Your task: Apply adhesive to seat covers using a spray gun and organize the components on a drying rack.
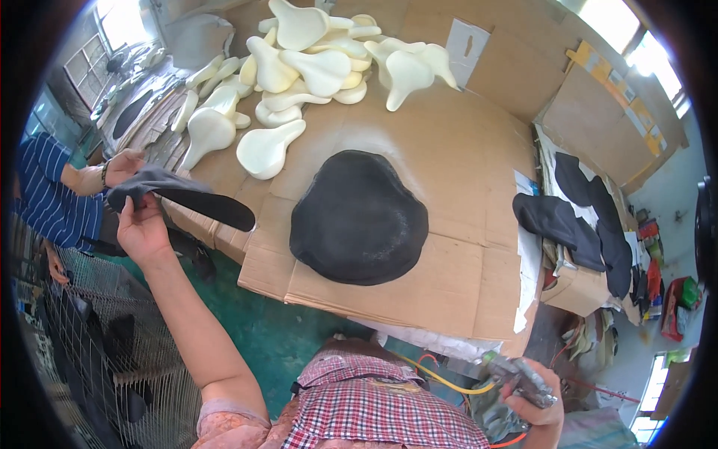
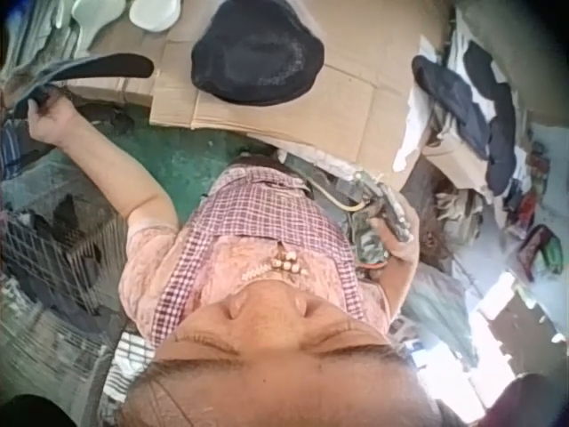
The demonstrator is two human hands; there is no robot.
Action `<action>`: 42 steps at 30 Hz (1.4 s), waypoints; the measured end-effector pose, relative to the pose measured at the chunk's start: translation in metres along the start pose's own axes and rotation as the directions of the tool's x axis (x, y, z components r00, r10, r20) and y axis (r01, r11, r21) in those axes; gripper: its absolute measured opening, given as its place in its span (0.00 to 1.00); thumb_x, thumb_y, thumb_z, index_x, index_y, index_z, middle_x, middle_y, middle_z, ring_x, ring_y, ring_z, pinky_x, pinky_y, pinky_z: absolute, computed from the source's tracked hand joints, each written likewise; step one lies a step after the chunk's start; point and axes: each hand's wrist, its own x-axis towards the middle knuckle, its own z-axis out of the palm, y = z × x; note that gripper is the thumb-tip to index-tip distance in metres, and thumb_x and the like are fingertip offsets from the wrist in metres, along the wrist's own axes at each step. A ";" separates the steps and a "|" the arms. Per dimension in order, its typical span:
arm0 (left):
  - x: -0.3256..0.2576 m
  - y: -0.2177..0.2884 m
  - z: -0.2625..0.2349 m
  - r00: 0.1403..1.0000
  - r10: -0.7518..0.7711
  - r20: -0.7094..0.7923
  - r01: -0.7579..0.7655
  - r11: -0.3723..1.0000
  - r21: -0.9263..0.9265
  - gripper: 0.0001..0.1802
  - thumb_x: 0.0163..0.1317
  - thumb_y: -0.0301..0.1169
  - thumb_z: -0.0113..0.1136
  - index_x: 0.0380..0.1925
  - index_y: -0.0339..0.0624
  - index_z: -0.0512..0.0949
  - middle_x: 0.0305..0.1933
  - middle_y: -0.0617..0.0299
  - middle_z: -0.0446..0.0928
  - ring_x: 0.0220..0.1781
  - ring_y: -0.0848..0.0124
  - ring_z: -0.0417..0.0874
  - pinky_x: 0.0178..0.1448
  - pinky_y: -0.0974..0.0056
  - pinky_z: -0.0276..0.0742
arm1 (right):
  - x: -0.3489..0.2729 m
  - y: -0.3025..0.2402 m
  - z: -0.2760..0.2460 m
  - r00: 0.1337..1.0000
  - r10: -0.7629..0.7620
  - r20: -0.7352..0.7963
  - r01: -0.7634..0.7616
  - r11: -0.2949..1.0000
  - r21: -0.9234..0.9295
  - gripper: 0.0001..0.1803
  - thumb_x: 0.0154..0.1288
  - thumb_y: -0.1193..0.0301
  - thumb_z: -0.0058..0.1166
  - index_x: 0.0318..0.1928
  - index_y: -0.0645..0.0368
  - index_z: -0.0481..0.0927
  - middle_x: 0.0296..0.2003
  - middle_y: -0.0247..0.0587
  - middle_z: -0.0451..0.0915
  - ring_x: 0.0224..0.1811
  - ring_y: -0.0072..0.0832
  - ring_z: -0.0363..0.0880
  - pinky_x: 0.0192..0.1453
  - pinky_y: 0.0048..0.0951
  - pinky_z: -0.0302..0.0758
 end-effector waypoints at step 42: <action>-0.173 -0.203 -0.112 0.701 -0.506 -0.503 0.672 0.233 0.703 0.06 0.57 0.25 0.57 0.33 0.36 0.73 0.24 0.62 0.74 0.24 0.73 0.76 0.23 0.69 0.72 | 0.036 0.005 0.011 0.980 -0.089 0.179 0.111 0.987 -0.116 0.32 0.45 0.81 0.60 0.55 0.68 0.69 0.30 0.38 0.78 0.32 0.21 0.76 0.36 0.22 0.73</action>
